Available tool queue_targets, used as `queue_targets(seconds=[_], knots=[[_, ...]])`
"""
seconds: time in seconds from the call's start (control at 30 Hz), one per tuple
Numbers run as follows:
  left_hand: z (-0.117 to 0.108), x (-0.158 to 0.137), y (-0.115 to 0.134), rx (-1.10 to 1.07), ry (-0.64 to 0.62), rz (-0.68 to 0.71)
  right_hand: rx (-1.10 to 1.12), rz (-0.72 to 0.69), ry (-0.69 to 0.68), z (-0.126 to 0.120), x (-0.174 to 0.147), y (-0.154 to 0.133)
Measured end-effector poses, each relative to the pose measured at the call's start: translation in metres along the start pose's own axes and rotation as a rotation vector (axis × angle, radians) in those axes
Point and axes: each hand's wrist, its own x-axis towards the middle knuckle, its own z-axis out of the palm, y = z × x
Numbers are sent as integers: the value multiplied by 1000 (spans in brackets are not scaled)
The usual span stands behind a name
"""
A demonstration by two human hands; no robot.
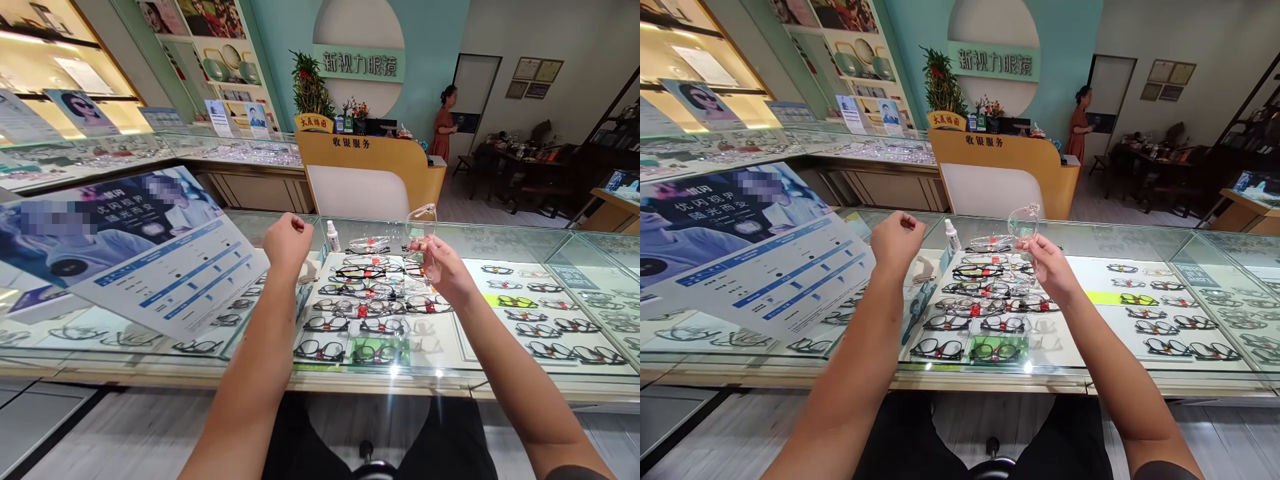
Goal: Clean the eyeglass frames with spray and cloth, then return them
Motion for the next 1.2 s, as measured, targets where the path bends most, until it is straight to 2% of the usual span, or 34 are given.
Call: queue_targets(seconds=[0.1, 0.2, 0.33, 0.43, 0.6, 0.77, 0.9, 1.03, 1.2], knots=[[7, -15, 14, -192, 124, 241, -39, -4, 0, -1, -1, -5], [19, -36, 27, -339, 190, 526, -88, 21, -72, -3, -2, -11], [27, -67, 42, -461, 199, 904, -198, 77, -207, -11, -3, -22], [24, -81, 49, -529, 153, 1058, -265, 101, -280, -20, -3, -30], [20, -86, 51, -604, 111, 1158, -351, 168, -395, -34, -4, -39], [27, -88, 49, -620, 126, 1210, -413, 246, -556, -40, -4, -43], [32, -91, 50, -564, 85, 1244, -449, 257, -656, -39, -4, -44], [31, -93, 53, -544, 92, 1282, -518, 212, -682, -36, -4, -45], [28, -93, 53, -548, 99, 1332, -548, 221, -681, -36, -6, -47]])
